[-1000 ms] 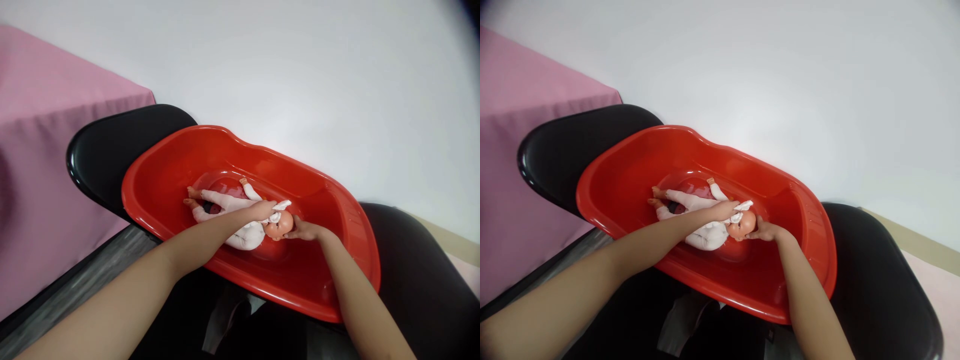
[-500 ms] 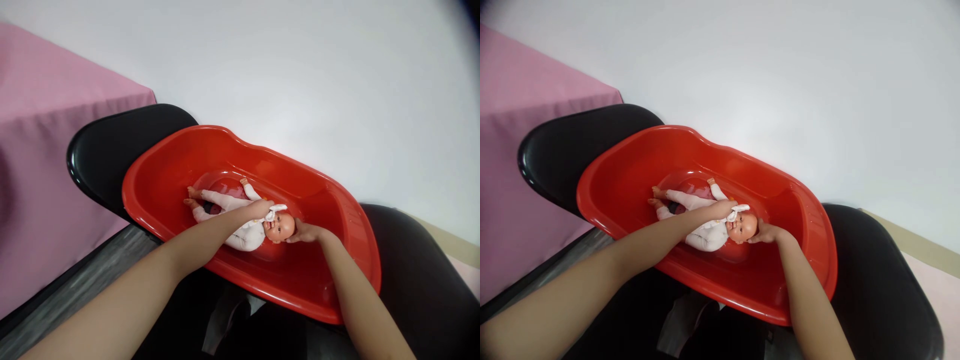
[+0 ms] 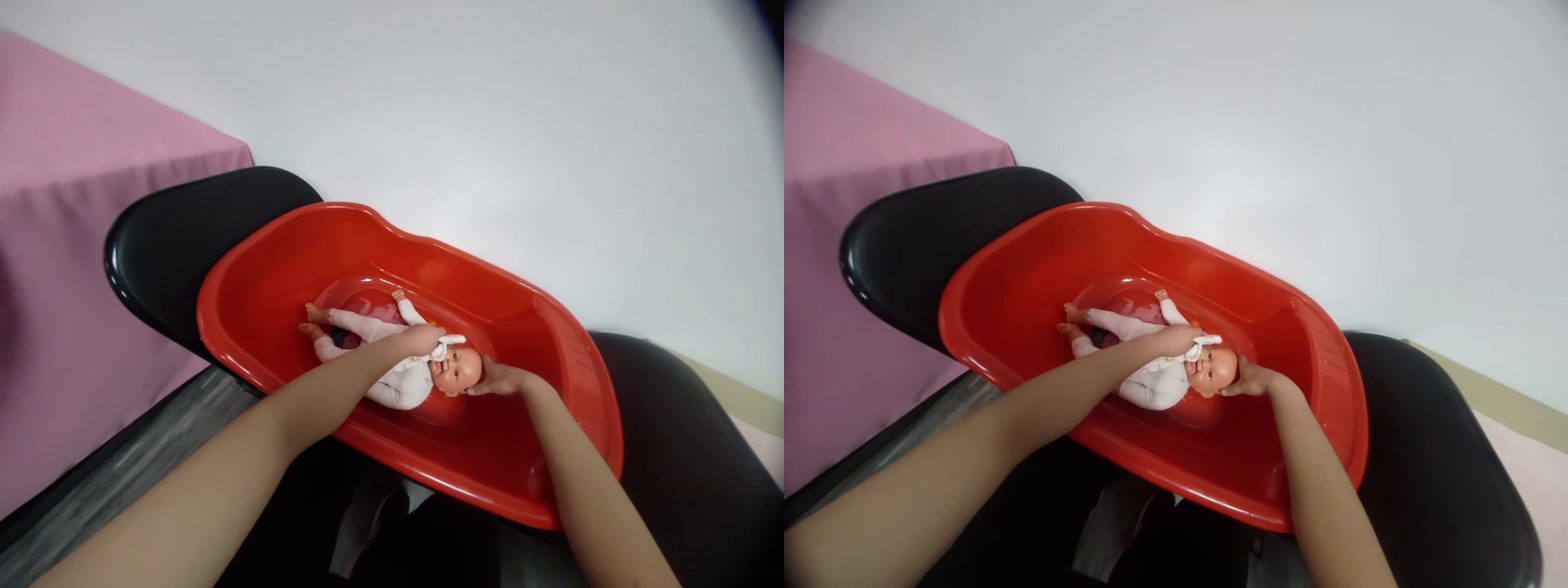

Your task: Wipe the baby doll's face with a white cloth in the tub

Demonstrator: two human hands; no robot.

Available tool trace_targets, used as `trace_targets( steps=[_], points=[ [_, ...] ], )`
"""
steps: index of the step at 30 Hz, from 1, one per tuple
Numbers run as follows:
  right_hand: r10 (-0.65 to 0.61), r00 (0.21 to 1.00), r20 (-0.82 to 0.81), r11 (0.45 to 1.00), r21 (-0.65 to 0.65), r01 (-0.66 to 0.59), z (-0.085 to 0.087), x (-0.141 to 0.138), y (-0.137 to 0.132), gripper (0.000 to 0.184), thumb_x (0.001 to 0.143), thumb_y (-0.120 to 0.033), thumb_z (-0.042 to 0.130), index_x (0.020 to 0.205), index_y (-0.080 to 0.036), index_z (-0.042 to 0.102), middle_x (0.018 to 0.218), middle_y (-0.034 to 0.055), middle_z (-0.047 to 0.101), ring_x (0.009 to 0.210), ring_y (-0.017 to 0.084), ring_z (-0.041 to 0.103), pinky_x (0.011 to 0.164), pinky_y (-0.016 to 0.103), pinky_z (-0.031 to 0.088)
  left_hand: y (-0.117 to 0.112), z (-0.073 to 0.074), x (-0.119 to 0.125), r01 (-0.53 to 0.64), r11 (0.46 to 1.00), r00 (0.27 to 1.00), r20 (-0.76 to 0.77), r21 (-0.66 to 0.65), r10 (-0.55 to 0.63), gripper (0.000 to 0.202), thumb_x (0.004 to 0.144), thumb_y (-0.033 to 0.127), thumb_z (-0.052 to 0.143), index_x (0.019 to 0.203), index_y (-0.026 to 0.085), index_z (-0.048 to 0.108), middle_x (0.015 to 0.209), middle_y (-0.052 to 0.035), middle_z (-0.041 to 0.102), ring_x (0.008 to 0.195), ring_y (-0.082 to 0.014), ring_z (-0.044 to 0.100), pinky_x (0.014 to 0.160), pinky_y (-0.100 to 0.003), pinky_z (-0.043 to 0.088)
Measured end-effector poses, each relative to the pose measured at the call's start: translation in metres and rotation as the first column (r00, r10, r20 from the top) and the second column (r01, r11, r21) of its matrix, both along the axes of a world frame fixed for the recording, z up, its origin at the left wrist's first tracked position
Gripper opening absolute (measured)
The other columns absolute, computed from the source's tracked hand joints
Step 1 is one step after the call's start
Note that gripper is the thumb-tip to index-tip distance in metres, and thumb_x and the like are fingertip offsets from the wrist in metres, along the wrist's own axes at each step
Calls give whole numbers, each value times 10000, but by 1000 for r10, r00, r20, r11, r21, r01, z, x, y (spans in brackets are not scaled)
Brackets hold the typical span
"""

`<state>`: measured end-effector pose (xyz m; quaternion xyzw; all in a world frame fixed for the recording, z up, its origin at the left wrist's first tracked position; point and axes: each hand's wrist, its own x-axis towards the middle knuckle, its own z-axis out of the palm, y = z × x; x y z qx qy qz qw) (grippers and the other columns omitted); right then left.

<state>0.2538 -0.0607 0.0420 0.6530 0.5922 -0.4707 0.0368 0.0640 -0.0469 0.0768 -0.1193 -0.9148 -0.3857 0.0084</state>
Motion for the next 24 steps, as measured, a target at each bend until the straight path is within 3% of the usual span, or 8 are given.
trace_targets(
  steps=[5,9,14,18,22,24],
  points=[
    [-9,1000,-4,1000,24,9,6,-4,0,1455,691,-638,1283,1956,-320,639,1948,181,701,1861,511,624,1587,631,509,0,-4,-4,4,1000,999,-50,-26,-5,1206,1194,984,587,2036,128,479,1903,-322,667,1725,-563,655,1558,-727,441],
    [5,1000,-17,1000,13,-4,9,-6,-1,1497,708,-663,1259,1988,-266,591,1987,198,655,1891,509,586,1615,639,458,1,-10,-11,39,999,996,-83,-33,-41,1165,1183,1006,610,1985,163,553,1880,-287,688,1731,-582,626,1560,-754,425],
    [10,1000,-11,1000,-3,-10,11,-7,-2,1507,741,-714,1223,2009,-249,556,2024,196,610,1921,514,542,1626,616,449,7,-10,-14,16,1000,999,-40,-7,-16,1208,1197,955,657,2105,222,346,1985,-267,592,1810,-556,567,1589,-744,384],
    [23,1000,-1,1000,-17,-23,14,-8,-3,1485,805,-717,1180,2033,-227,504,2049,190,576,1927,494,536,1637,614,433,9,-8,-15,34,999,999,7,3,-34,1127,1189,950,707,2019,213,517,1933,-254,667,1877,-571,477,1621,-785,283],
    [9,1000,-20,1000,-16,-9,15,-9,-3,1430,792,-696,1202,1998,-262,569,2023,182,616,1909,502,560,1626,619,454,11,-13,-14,84,995,987,131,59,-91,1224,1128,1022,742,1958,145,545,1981,-319,583,1862,-613,470,1530,-828,433],
    [9,1000,-20,1000,-16,-9,15,-9,-3,1435,785,-695,1206,1995,-254,573,2019,187,620,1907,505,562,1622,618,462,13,-17,-13,81,996,991,108,32,-84,1226,1114,1037,741,1956,166,555,1993,-312,571,1869,-630,453,1544,-829,407]
  ],
)
